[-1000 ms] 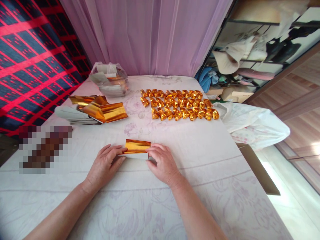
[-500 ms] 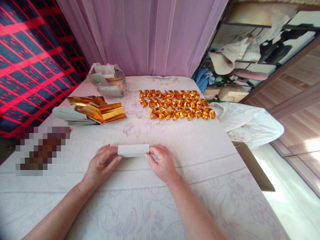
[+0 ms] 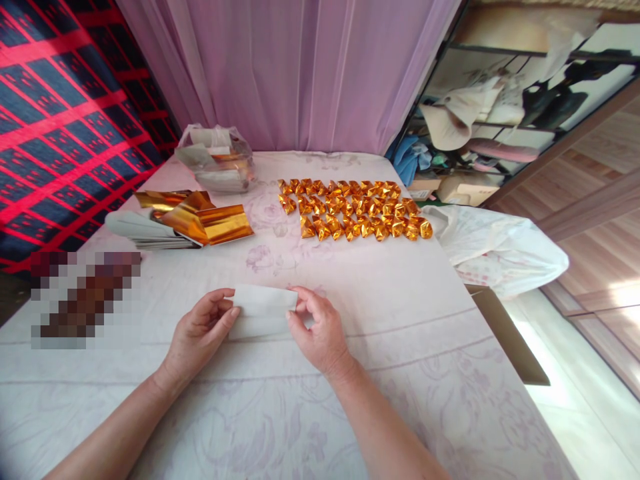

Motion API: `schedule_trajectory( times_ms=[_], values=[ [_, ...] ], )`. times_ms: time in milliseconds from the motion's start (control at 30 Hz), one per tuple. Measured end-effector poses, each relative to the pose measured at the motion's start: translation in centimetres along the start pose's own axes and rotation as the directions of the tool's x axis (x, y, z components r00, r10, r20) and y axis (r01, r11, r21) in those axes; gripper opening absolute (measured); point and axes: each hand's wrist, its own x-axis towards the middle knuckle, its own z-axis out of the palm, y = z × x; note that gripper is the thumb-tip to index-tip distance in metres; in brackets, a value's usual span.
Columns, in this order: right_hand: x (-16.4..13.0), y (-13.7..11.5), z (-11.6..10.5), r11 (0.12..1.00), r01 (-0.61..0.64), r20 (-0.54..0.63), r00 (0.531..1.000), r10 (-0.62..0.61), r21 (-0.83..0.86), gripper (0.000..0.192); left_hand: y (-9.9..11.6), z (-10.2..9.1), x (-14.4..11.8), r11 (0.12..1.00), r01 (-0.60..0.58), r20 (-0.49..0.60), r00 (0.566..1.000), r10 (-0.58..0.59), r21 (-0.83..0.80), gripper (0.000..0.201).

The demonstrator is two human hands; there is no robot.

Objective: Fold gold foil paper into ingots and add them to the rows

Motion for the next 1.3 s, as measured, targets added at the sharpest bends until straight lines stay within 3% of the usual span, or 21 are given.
schedule_trajectory(
  times_ms=[133, 333, 567, 867, 1000, 1133, 1300],
  values=[
    [0.0, 0.1, 0.2, 0.999, -0.042, -0.060, 0.997, 0.042, 0.012, 0.030, -0.2, 0.2, -0.1, 0.993, 0.039, 0.058, 0.998, -0.033, -0.107, 0.034],
    [-0.1, -0.4, 0.5, 0.992, -0.079, -0.051, 0.995, 0.085, 0.098, 0.028, 0.6, 0.2, -0.1, 0.963, 0.105, 0.078, 0.993, -0.088, -0.247, 0.032],
    [-0.4, -0.9, 1.1, 0.979, -0.096, 0.017, 0.995, 0.094, 0.183, 0.025, 0.4, -0.1, 0.2, 0.959, 0.205, 0.066, 0.978, -0.196, -0.195, 0.035],
    [0.0, -1.1, 0.4, 0.961, -0.100, 0.044, 0.995, 0.092, 0.256, 0.007, 0.3, -0.3, 0.8, 0.963, 0.198, 0.094, 0.979, -0.183, -0.185, 0.032],
    [0.0, -1.2, 0.5, 0.959, -0.114, 0.034, 0.994, 0.108, 0.261, 0.010, 0.9, -0.4, 1.6, 0.966, 0.178, 0.100, 0.982, -0.162, -0.187, 0.028],
    [0.0, -1.2, 0.4, 0.961, -0.109, 0.061, 0.993, 0.097, 0.255, 0.010, 1.3, -1.1, 3.9, 0.977, 0.196, 0.175, 0.968, -0.178, -0.088, 0.033],
    [0.2, -0.6, 0.3, 0.972, -0.082, 0.006, 0.997, 0.083, 0.218, 0.011, 1.8, -1.1, 7.0, 0.972, 0.136, 0.302, 0.934, -0.191, 0.193, 0.034]
  ],
)
